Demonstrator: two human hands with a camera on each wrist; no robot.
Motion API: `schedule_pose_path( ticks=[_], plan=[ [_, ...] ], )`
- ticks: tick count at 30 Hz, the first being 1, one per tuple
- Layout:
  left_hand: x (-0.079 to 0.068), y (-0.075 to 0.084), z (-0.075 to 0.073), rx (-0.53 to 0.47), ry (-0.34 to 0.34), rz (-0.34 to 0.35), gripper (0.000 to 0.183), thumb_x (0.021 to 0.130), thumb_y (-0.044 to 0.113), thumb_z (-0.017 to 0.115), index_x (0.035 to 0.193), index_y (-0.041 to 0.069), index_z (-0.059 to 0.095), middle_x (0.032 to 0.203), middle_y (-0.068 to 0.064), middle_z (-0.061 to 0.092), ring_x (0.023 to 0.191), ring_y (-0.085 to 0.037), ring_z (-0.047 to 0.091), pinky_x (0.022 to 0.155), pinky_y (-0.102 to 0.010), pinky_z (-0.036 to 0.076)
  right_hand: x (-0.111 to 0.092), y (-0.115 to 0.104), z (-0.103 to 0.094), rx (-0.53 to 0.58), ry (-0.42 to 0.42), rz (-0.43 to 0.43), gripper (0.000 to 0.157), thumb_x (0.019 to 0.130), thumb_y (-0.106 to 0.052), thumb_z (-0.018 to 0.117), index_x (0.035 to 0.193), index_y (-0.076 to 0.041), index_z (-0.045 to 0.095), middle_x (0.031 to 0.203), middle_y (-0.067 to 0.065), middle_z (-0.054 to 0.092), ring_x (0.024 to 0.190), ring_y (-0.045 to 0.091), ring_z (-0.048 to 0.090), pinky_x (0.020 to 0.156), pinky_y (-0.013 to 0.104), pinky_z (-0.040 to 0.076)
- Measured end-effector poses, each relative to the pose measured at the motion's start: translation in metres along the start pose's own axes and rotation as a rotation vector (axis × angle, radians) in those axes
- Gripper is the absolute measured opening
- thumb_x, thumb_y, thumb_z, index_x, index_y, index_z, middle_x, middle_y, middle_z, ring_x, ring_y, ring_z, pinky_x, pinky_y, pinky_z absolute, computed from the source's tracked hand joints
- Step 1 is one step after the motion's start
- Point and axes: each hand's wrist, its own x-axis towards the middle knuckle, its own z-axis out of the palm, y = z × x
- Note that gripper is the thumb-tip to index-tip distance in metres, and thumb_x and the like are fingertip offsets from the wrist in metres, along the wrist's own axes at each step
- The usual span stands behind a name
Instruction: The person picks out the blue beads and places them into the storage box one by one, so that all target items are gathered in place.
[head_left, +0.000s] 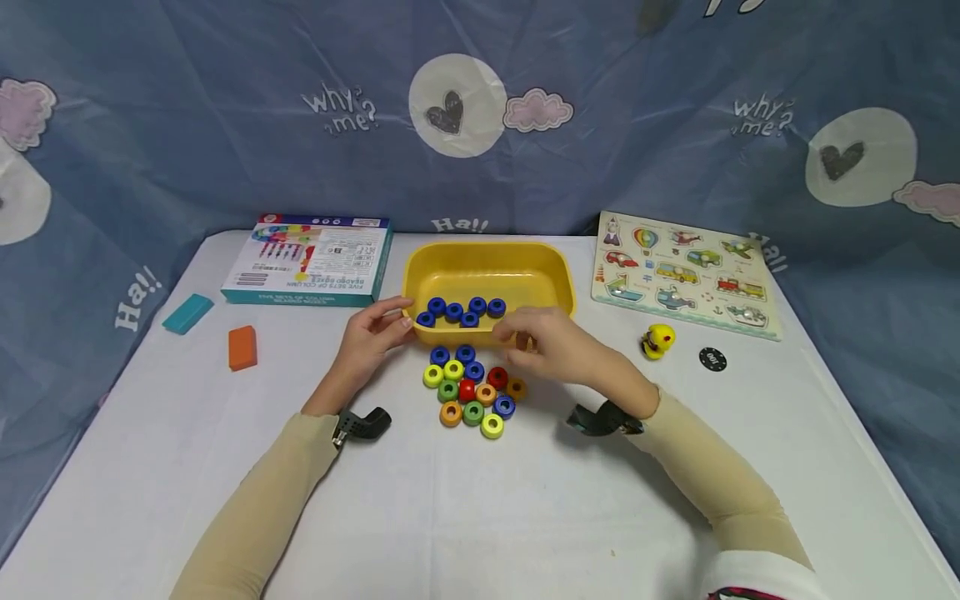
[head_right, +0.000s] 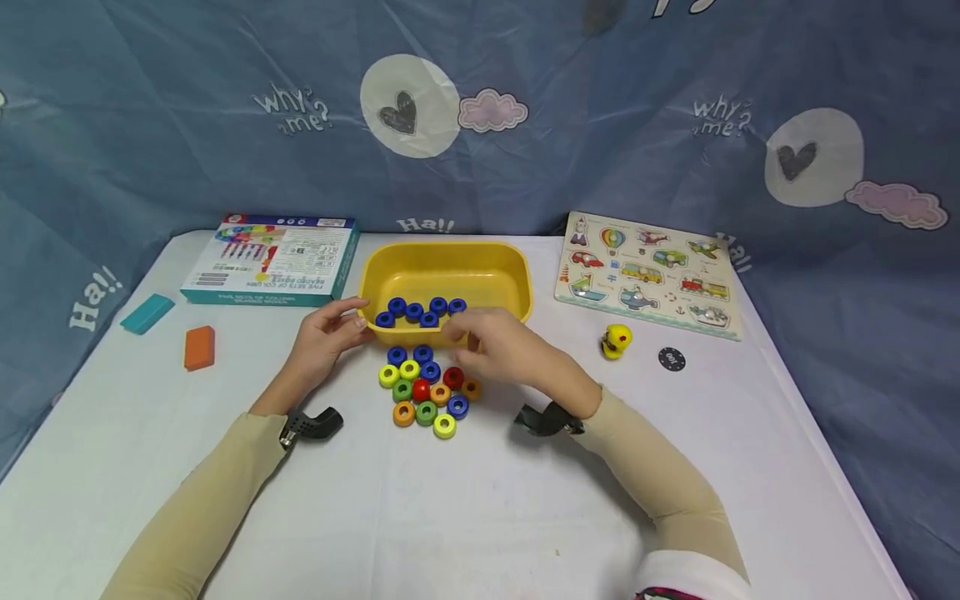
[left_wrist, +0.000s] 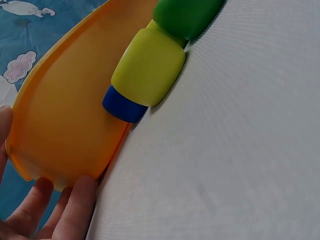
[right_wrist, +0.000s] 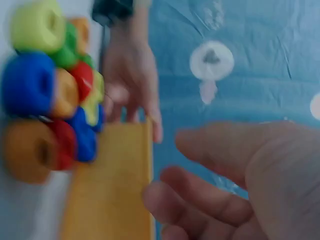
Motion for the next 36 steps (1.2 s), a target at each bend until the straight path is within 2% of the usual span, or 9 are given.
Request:
schedule_pose_path(
  ticks=[5,8,12,18,27,36],
  plan=[
    [0.0,0.001,-0.001,-0.005,-0.005,0.008,0.04,0.097,0.014,0.06,0.134,0.002,0.053,0.149,-0.011,0.043,0.114,-0.013,0.062,0.088,-0.024,0.058,-0.024,-0.008,0.018,0.014,-0.215,0.057,0.02,0.085,-0.015,0.073,0.104,-0.01,0.07,0.091,0.001,0.067,0.076,0.012,0.055,0.065,0.022,0.053],
    [0.001,0.001,0.0,-0.003,-0.008,0.015,0.04,0.097,0.014,0.06,0.134,0.001,0.053,0.149,-0.011,0.043,0.111,-0.009,0.063,0.088,-0.024,0.058,-0.031,-0.006,0.03,-0.035,-0.26,0.1,0.024,0.084,-0.019,0.076,0.105,-0.013,0.069,0.081,-0.003,0.06,0.071,0.009,0.051,0.06,0.018,0.045],
    [0.002,0.001,0.001,0.003,-0.006,0.015,0.04,0.097,0.014,0.06,0.134,0.001,0.053,0.149,-0.011,0.043,0.109,-0.006,0.063,0.088,-0.024,0.058,-0.033,-0.004,0.038,-0.107,-0.253,0.119,0.029,0.082,-0.024,0.077,0.108,-0.013,0.068,0.076,-0.008,0.055,0.066,0.005,0.046,0.057,0.017,0.039],
    [0.001,0.0,0.0,0.007,0.002,0.002,0.039,0.097,0.013,0.06,0.134,0.002,0.053,0.148,-0.011,0.043,0.108,-0.005,0.062,0.088,-0.024,0.058,-0.034,-0.004,0.041,-0.163,-0.208,0.094,0.03,0.08,-0.025,0.078,0.106,-0.012,0.071,0.084,-0.006,0.059,0.071,0.005,0.048,0.059,0.016,0.041],
    [0.0,-0.002,-0.001,0.01,0.012,-0.006,0.04,0.096,0.018,0.061,0.134,0.005,0.054,0.147,-0.01,0.045,0.107,-0.004,0.062,0.088,-0.025,0.058,-0.033,-0.001,0.042,-0.159,-0.201,0.078,0.029,0.079,-0.027,0.077,0.104,-0.013,0.072,0.081,-0.006,0.057,0.069,0.004,0.046,0.057,0.016,0.037],
    [0.001,-0.001,0.0,0.017,0.013,0.007,0.04,0.096,0.017,0.061,0.134,0.004,0.054,0.147,-0.012,0.045,0.106,-0.002,0.062,0.088,-0.024,0.058,-0.032,0.001,0.04,-0.115,-0.199,0.09,0.026,0.078,-0.023,0.075,0.101,-0.014,0.07,0.079,-0.005,0.057,0.069,0.005,0.047,0.057,0.017,0.039]
  ],
)
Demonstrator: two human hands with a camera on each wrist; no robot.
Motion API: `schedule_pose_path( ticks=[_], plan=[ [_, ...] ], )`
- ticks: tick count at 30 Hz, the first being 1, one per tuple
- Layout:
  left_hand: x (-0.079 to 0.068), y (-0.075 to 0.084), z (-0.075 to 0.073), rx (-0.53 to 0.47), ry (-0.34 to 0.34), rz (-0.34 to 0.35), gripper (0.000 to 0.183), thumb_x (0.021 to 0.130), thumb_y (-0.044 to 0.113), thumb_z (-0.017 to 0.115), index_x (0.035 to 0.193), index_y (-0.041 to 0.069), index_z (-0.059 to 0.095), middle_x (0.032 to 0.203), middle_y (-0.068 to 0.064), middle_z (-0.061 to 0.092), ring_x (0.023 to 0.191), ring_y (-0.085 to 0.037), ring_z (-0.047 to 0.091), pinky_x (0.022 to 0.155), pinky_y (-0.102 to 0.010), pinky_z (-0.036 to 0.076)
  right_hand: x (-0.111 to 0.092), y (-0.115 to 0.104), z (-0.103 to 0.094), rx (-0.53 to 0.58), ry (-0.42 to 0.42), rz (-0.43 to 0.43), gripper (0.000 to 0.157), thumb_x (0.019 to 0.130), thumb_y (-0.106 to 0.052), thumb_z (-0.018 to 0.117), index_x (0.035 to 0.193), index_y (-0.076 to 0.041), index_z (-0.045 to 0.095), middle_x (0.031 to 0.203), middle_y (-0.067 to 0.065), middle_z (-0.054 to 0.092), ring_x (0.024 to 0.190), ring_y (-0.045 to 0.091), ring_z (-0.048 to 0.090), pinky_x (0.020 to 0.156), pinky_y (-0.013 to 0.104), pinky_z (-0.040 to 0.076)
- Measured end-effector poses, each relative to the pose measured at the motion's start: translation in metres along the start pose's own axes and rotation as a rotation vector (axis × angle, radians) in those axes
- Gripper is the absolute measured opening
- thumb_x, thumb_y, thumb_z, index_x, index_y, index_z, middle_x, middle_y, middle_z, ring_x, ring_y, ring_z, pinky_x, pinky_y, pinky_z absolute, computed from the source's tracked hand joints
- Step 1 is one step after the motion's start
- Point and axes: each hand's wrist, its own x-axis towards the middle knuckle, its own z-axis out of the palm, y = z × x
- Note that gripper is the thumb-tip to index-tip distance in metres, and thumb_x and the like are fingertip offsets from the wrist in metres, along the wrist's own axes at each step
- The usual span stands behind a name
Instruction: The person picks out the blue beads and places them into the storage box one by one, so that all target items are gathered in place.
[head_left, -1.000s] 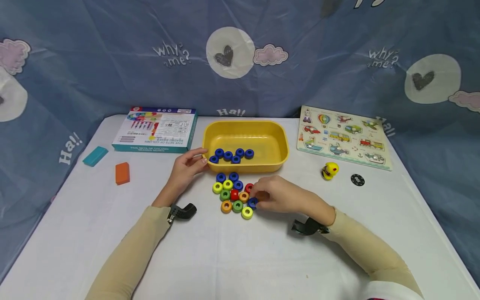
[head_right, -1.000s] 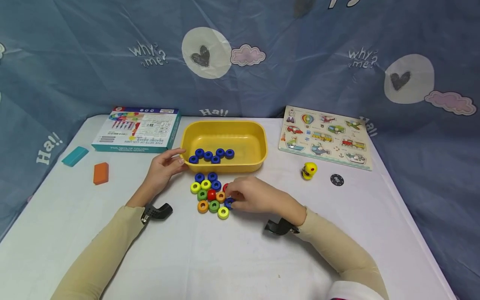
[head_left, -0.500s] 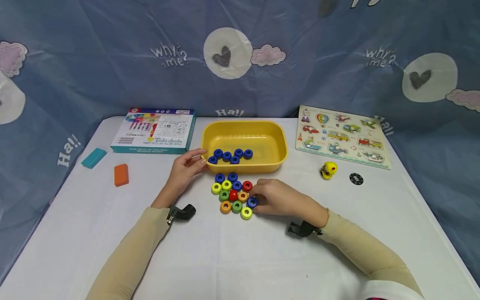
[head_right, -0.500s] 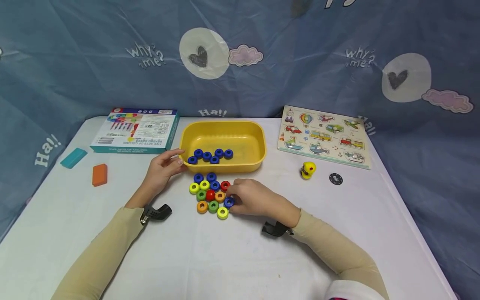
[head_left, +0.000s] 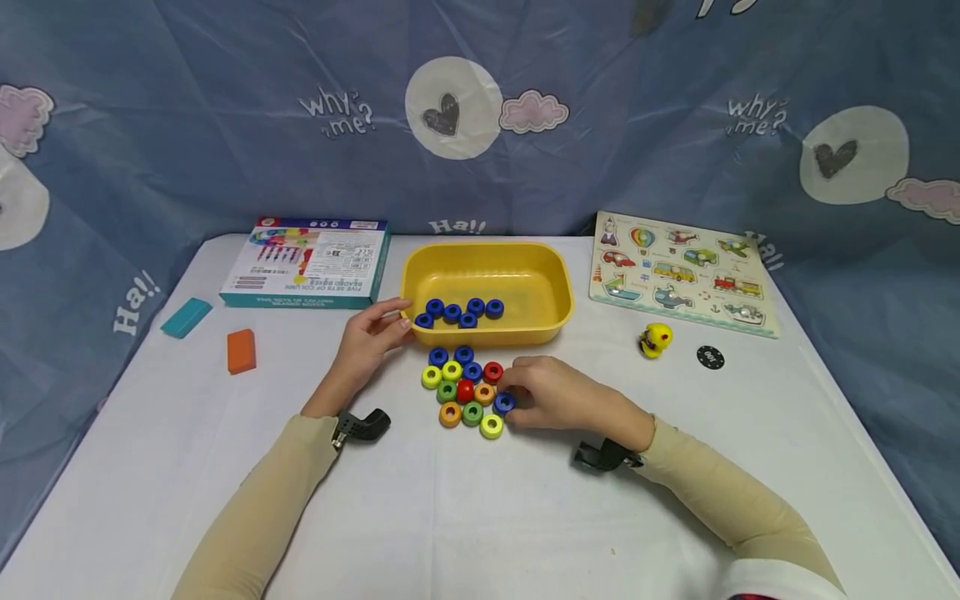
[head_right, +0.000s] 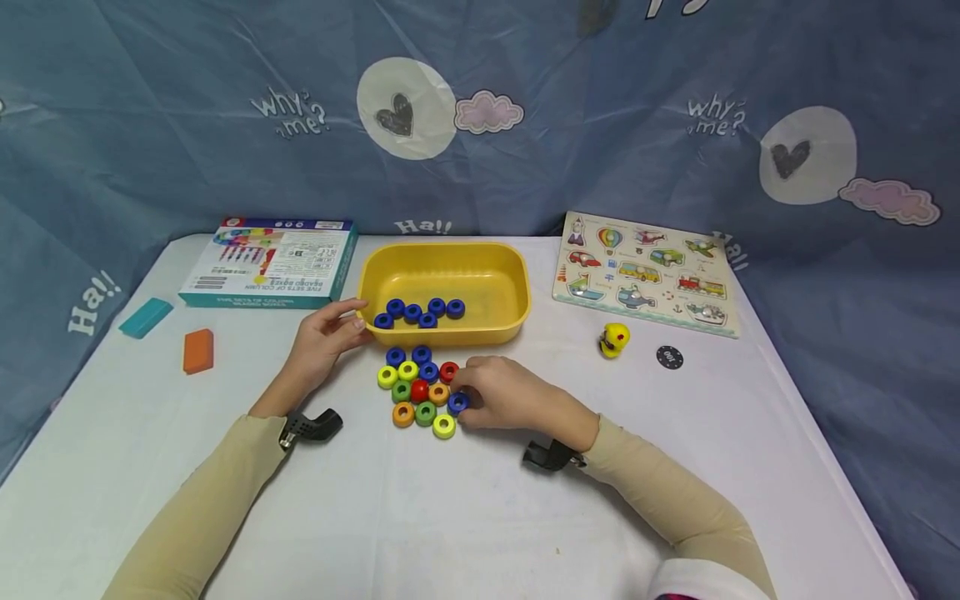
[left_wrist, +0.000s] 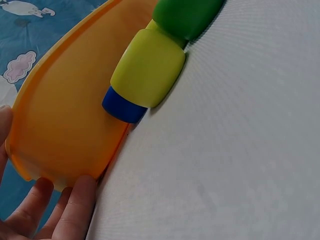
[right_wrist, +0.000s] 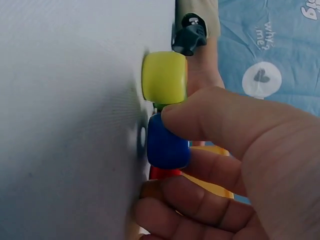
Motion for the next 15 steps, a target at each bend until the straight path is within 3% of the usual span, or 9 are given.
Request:
schedule_pose_path(
  ticks=[4,8,12,15],
  plan=[
    [0.0,-0.001,0.0,0.0,-0.001,0.001,0.04,0.096,0.017,0.061,0.134,0.004,0.054,0.147,-0.011,0.045,0.107,-0.003,0.062,0.088,-0.024,0.058,0.001,0.001,-0.011,0.063,0.052,-0.012,0.025,0.077,-0.018,0.075,0.101,-0.014,0.07,0.086,-0.006,0.064,0.074,0.007,0.055,0.063,0.017,0.05],
    [0.0,-0.001,-0.001,-0.008,-0.003,0.002,0.041,0.096,0.017,0.061,0.134,0.003,0.054,0.148,-0.011,0.044,0.108,-0.004,0.062,0.088,-0.025,0.058,0.004,0.005,-0.031,0.125,0.2,-0.036,0.027,0.076,-0.01,0.074,0.103,-0.01,0.071,0.093,-0.002,0.071,0.078,0.009,0.063,0.068,0.026,0.06],
    [0.0,-0.001,-0.001,-0.004,-0.001,0.004,0.041,0.096,0.018,0.061,0.134,0.004,0.054,0.148,-0.01,0.044,0.109,-0.005,0.062,0.088,-0.024,0.058,0.013,0.018,-0.053,0.138,0.322,-0.019,0.03,0.077,-0.005,0.072,0.107,-0.004,0.071,0.096,0.006,0.073,0.075,0.012,0.066,0.065,0.031,0.061],
    [0.0,-0.002,-0.001,-0.002,-0.001,0.0,0.04,0.096,0.019,0.061,0.134,0.004,0.054,0.148,-0.01,0.045,0.111,-0.007,0.062,0.088,-0.024,0.058,0.028,0.03,-0.063,0.117,0.332,0.045,0.031,0.08,-0.005,0.071,0.11,-0.002,0.069,0.098,0.01,0.073,0.072,0.016,0.065,0.065,0.03,0.059]
  ],
)
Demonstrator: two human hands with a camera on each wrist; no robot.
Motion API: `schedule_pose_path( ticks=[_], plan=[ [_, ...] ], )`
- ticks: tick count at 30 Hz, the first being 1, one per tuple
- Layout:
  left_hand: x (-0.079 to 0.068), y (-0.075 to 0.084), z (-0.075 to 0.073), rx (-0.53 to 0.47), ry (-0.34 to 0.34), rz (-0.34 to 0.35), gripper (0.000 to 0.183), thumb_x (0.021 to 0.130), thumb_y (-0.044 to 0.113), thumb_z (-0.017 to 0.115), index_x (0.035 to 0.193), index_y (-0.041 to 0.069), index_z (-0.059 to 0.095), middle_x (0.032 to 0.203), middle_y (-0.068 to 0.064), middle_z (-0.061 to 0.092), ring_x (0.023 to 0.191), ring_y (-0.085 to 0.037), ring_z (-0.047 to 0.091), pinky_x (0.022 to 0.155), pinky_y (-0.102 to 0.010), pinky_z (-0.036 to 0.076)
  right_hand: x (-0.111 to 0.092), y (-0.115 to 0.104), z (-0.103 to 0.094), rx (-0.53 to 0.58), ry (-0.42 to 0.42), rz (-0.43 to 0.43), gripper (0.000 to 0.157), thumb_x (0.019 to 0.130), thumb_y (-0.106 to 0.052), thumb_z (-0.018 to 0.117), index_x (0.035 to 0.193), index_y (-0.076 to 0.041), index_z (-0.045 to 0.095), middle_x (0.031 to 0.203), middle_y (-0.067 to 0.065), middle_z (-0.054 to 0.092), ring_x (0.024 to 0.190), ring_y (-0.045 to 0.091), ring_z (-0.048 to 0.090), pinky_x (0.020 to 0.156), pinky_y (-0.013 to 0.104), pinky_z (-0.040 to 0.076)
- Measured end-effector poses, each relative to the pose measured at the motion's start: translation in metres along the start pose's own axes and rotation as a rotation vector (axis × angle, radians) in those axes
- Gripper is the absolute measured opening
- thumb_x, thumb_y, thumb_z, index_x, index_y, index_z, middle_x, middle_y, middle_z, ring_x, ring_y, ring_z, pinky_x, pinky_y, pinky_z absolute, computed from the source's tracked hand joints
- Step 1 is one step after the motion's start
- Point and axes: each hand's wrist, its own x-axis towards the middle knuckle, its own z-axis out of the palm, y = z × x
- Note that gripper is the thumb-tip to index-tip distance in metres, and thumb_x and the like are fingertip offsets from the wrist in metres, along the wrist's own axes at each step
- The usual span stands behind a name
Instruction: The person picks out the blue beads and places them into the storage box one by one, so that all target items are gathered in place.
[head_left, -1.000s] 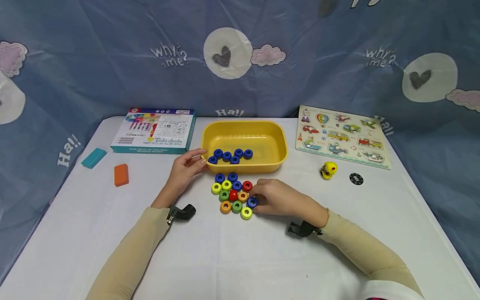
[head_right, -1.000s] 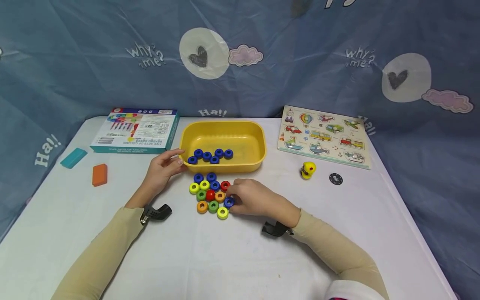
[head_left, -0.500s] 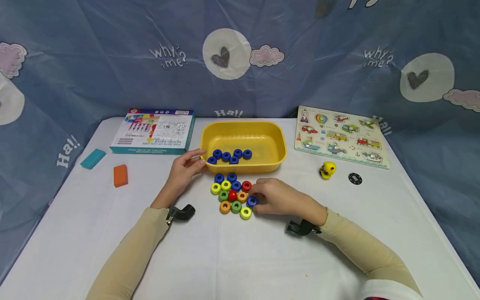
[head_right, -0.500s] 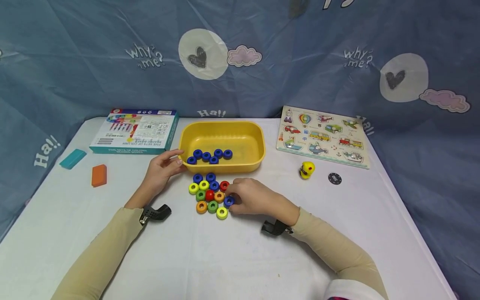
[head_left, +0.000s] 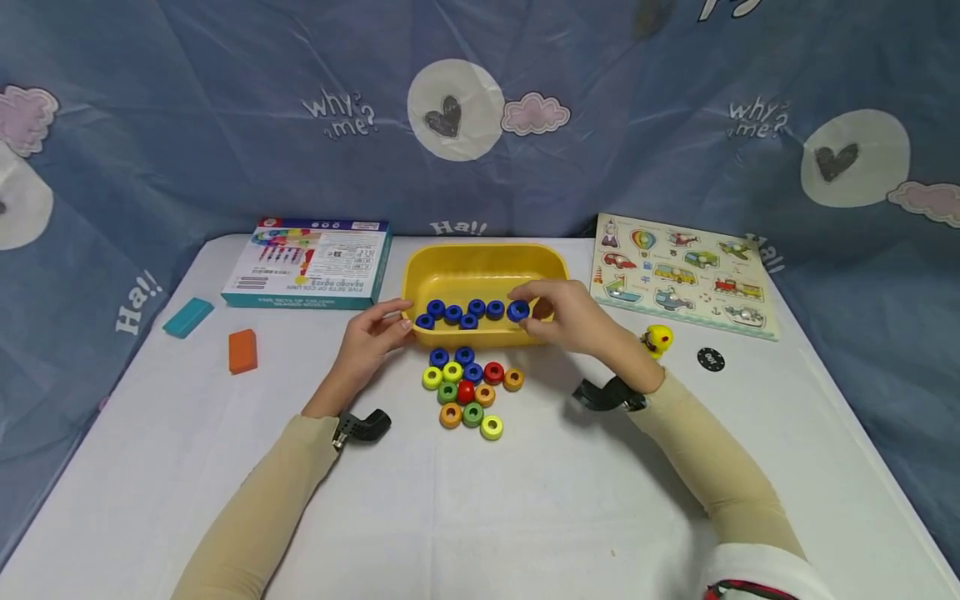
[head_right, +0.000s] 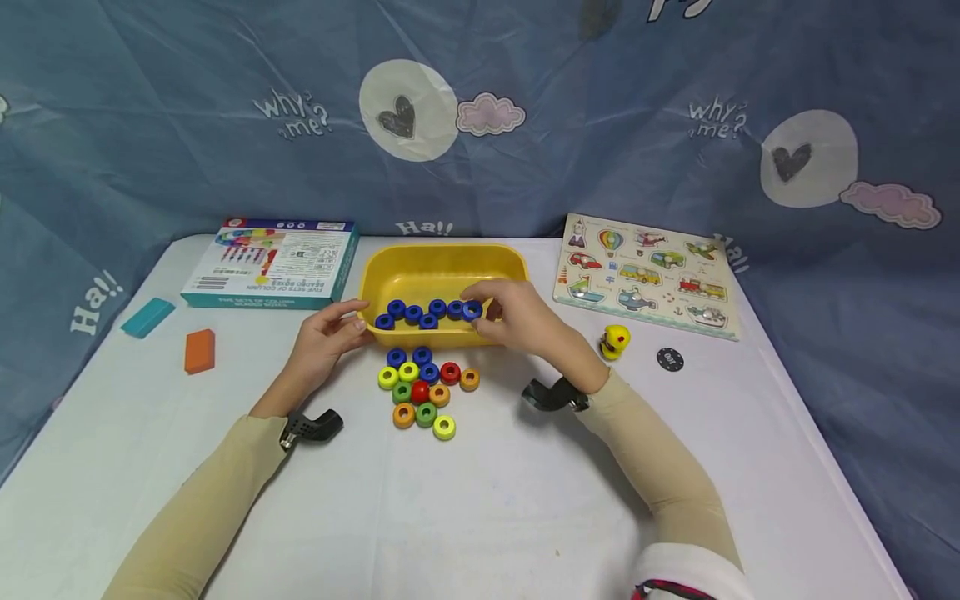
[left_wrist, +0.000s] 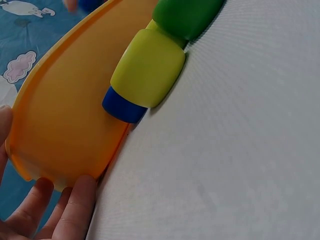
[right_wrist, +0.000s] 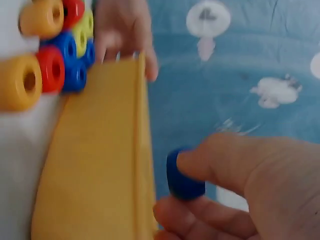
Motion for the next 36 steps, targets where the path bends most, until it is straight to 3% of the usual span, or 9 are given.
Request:
schedule_pose_path(
  ticks=[4,10,17,22,30,33,36],
  plan=[
    [0.0,-0.001,0.0,0.001,0.005,-0.004,0.04,0.096,0.018,0.061,0.134,0.004,0.054,0.148,-0.01,0.045,0.116,-0.015,0.061,0.088,-0.024,0.058,0.028,0.016,0.004,-0.089,-0.047,0.107,0.031,0.081,-0.004,0.069,0.112,0.001,0.069,0.097,0.013,0.072,0.073,0.021,0.064,0.066,0.032,0.057],
    [0.001,-0.001,0.001,0.002,0.003,-0.004,0.041,0.096,0.019,0.061,0.134,0.005,0.054,0.148,-0.009,0.045,0.122,-0.028,0.058,0.088,-0.023,0.058,0.057,0.037,0.017,-0.195,-0.161,0.229,0.03,0.081,0.003,0.066,0.111,0.003,0.069,0.109,0.017,0.07,0.098,0.028,0.065,0.091,0.04,0.057],
    [0.003,0.003,0.002,-0.004,-0.006,0.001,0.04,0.097,0.017,0.061,0.134,0.004,0.054,0.148,-0.009,0.044,0.117,-0.018,0.061,0.089,-0.024,0.058,0.069,0.047,0.022,-0.112,-0.231,0.311,0.037,0.083,0.006,0.063,0.119,-0.002,0.067,0.116,0.015,0.07,0.108,0.028,0.064,0.097,0.04,0.055],
    [0.002,0.005,0.002,-0.01,-0.008,-0.007,0.039,0.097,0.016,0.061,0.133,0.005,0.054,0.149,-0.009,0.044,0.111,-0.008,0.062,0.089,-0.025,0.058,0.068,0.046,0.023,-0.071,-0.235,0.306,0.041,0.083,0.01,0.059,0.121,-0.003,0.065,0.118,0.016,0.069,0.11,0.029,0.064,0.098,0.04,0.055],
    [0.002,0.004,0.002,-0.018,-0.015,-0.008,0.04,0.097,0.016,0.06,0.134,0.004,0.053,0.149,-0.009,0.043,0.116,-0.016,0.061,0.09,-0.026,0.058,0.067,0.046,0.023,-0.087,-0.222,0.294,0.042,0.083,0.011,0.056,0.123,-0.003,0.064,0.118,0.017,0.068,0.11,0.03,0.063,0.097,0.042,0.055],
    [0.001,0.003,0.002,-0.015,-0.013,-0.002,0.039,0.097,0.016,0.06,0.134,0.004,0.053,0.149,-0.009,0.044,0.116,-0.017,0.061,0.09,-0.026,0.058,0.063,0.041,0.023,-0.106,-0.163,0.268,0.041,0.084,0.009,0.057,0.123,-0.003,0.064,0.118,0.016,0.068,0.102,0.028,0.065,0.092,0.04,0.057],
    [0.001,0.002,0.001,-0.012,-0.014,0.002,0.039,0.097,0.016,0.06,0.134,0.004,0.053,0.149,-0.009,0.044,0.116,-0.018,0.062,0.09,-0.026,0.058,0.054,0.026,0.022,-0.097,-0.042,0.181,0.037,0.084,0.007,0.059,0.12,-0.002,0.065,0.114,0.016,0.069,0.089,0.025,0.067,0.082,0.036,0.06]
  ],
)
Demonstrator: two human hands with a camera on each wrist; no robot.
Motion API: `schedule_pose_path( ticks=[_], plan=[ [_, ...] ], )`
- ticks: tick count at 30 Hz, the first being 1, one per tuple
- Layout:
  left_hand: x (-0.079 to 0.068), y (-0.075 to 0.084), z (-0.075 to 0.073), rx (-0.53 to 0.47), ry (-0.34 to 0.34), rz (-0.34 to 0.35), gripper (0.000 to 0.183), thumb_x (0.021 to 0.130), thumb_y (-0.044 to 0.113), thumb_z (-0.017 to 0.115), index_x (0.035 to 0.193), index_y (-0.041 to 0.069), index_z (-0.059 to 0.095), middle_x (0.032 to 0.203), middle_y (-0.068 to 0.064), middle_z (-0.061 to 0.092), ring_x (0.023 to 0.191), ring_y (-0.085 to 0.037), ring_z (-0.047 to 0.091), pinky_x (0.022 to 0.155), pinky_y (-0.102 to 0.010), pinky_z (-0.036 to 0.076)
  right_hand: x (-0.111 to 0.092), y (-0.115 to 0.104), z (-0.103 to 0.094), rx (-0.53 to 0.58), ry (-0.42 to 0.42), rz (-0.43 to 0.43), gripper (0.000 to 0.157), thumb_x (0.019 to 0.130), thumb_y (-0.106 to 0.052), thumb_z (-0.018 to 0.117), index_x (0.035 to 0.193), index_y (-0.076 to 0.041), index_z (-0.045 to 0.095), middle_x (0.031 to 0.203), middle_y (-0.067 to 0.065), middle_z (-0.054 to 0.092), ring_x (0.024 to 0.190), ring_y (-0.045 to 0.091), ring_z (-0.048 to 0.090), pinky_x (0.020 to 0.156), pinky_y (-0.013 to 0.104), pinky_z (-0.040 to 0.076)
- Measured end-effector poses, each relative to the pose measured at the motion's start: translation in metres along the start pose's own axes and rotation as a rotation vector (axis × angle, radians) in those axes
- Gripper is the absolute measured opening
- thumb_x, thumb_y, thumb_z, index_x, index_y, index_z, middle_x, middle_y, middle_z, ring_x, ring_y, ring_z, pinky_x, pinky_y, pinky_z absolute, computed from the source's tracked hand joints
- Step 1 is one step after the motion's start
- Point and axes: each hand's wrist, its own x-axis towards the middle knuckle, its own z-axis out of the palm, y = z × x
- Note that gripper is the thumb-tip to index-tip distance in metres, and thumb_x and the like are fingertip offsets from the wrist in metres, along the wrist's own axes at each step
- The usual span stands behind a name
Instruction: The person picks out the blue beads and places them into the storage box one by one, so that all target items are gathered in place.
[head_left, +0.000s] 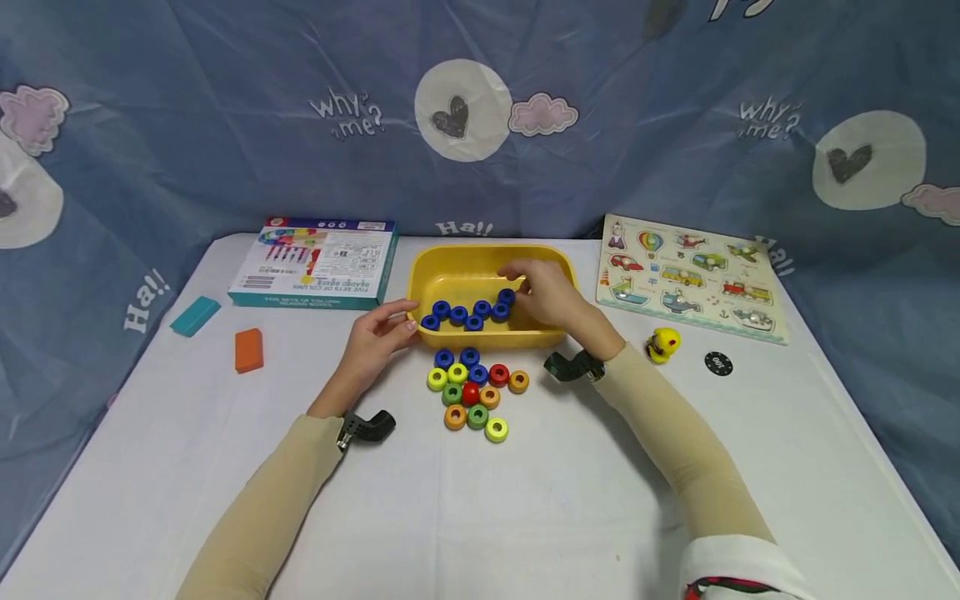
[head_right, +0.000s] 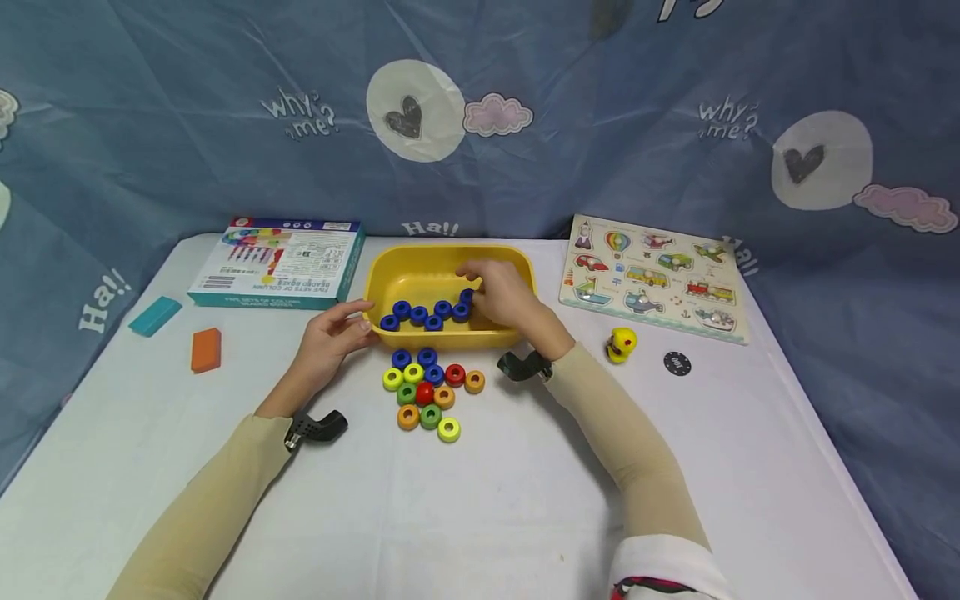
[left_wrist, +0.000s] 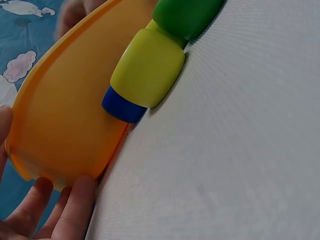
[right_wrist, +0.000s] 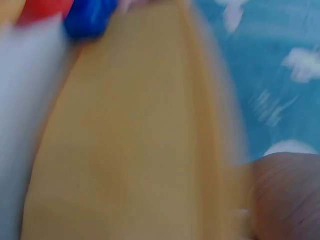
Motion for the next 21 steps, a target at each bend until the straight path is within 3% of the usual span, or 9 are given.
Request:
schedule_pose_path(
  ticks=[4,6,8,14,21],
  plan=[
    [-0.001,0.0,-0.001,-0.003,-0.002,0.008,0.039,0.097,0.016,0.06,0.134,0.004,0.053,0.149,-0.01,0.044,0.119,-0.024,0.061,0.09,-0.026,0.058,-0.026,-0.029,-0.001,0.044,0.141,-0.211,0.025,0.085,0.0,0.064,0.109,-0.001,0.069,0.102,0.015,0.071,0.075,0.02,0.065,0.069,0.032,0.059],
    [-0.001,0.0,-0.001,-0.001,-0.002,0.012,0.039,0.097,0.017,0.06,0.134,0.003,0.053,0.149,-0.01,0.044,0.121,-0.027,0.06,0.089,-0.026,0.058,-0.04,-0.043,0.002,0.043,0.133,-0.298,0.019,0.086,-0.005,0.065,0.105,-0.002,0.07,0.096,0.011,0.072,0.073,0.016,0.063,0.065,0.028,0.058],
    [-0.001,0.0,-0.002,0.002,0.002,0.013,0.039,0.097,0.016,0.06,0.134,0.003,0.054,0.149,-0.01,0.043,0.122,-0.03,0.059,0.089,-0.025,0.058,-0.051,-0.053,0.007,0.017,0.066,-0.335,0.017,0.088,-0.009,0.065,0.103,-0.004,0.07,0.091,0.007,0.071,0.072,0.013,0.059,0.064,0.023,0.055],
    [-0.001,0.0,-0.001,0.011,0.008,-0.006,0.039,0.097,0.017,0.06,0.134,0.005,0.054,0.149,-0.009,0.043,0.119,-0.023,0.06,0.089,-0.025,0.058,-0.066,-0.065,0.028,-0.13,-0.17,-0.247,0.026,0.09,-0.013,0.065,0.115,-0.006,0.068,0.096,0.003,0.07,0.071,0.008,0.054,0.061,0.017,0.05],
    [-0.001,0.0,-0.001,0.011,0.005,-0.005,0.039,0.097,0.016,0.06,0.134,0.004,0.054,0.149,-0.009,0.043,0.112,-0.01,0.062,0.089,-0.025,0.058,-0.067,-0.061,0.049,-0.285,-0.193,-0.199,0.035,0.095,-0.015,0.059,0.129,-0.006,0.061,0.108,0.007,0.069,0.084,0.013,0.062,0.075,0.026,0.057]
  ],
)
